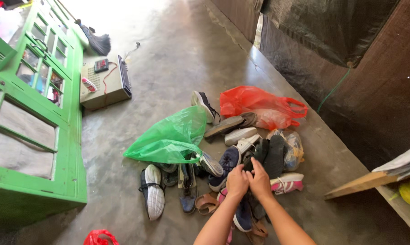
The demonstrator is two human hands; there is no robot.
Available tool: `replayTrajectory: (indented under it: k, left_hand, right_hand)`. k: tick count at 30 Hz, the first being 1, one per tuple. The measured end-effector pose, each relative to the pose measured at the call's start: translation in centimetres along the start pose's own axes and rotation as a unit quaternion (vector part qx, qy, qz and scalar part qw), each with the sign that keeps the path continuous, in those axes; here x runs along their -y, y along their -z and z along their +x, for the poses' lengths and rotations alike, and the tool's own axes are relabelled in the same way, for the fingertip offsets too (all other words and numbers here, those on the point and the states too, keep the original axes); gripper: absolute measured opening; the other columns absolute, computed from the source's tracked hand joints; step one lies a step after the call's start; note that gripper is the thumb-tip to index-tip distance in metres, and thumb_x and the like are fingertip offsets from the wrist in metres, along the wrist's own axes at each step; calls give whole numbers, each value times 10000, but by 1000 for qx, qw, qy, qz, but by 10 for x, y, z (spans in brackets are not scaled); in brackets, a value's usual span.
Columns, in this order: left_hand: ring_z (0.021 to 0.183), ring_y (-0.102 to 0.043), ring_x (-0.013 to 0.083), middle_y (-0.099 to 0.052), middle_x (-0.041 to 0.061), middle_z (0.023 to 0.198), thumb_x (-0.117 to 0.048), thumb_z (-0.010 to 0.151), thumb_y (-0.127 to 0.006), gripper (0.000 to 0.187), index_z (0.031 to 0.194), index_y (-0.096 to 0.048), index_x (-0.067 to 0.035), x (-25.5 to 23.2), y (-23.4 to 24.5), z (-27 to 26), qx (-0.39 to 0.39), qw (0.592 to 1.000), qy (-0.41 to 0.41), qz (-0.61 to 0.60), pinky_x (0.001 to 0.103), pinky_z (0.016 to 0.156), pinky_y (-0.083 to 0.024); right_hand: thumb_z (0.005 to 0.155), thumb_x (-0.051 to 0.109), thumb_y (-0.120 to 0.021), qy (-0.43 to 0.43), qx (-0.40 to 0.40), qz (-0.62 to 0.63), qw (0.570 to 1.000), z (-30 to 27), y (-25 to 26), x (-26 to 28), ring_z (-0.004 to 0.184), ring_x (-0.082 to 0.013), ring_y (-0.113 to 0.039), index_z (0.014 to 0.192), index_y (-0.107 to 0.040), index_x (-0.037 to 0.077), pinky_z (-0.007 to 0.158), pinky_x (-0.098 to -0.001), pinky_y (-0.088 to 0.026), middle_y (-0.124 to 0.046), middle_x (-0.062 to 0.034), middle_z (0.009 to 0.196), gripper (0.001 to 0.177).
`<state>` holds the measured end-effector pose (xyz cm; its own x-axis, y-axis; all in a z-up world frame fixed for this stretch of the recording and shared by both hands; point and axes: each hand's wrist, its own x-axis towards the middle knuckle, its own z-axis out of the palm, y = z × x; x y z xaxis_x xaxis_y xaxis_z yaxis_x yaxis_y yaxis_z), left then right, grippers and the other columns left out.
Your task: The person picks up pairs of shoes from a pile on the floor and places them onto a wooden shoe rack. The person handles several pairs of sneakers and sandals, arranging them on the shelves.
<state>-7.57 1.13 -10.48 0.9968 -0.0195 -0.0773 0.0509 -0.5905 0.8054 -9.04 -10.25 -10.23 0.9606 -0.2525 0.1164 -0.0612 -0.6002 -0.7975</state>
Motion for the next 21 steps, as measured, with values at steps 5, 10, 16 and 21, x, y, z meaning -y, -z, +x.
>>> replayTrajectory:
  k: [5,10,16,21]
  left_hand:
    - [1157,-636,361,-687,174,1214,-222,921,-556,359,1247,-659,-111,57,6,14,-5,998,68,-8,468,990,-492]
    - [1199,-630,352,-675,163,1262,-247,925,-560,378,1267,-665,-126,93,16,32,32,990,134,40,469,1016,-497]
    - [1217,-647,332,-685,147,1283,-290,930,-604,344,1195,-726,-107,105,38,42,103,964,218,112,450,1027,-529]
    - [1335,-559,302,-614,117,1383,-362,905,-685,427,1228,-696,-82,124,39,49,165,942,233,174,420,1086,-493]
  right_hand:
    - [807,185,-732,-60,50,-30,996,-2,-66,-19,1018,-356,-704,1468,-497,99,943,-407,-545,-642,-177,1339,706]
    - [849,312,-741,-122,97,-96,983,4,-114,-19,1210,-371,-638,1463,-529,122,1026,-423,-513,-657,-207,1305,677]
    - [768,346,-789,-173,83,-108,975,1,-142,-19,1325,-378,-556,1476,-488,118,1096,-407,-469,-556,-213,1446,803]
    - [755,378,-829,-241,109,-159,951,5,-154,-23,1400,-422,-460,1534,-413,156,1136,-395,-435,-370,-324,1537,910]
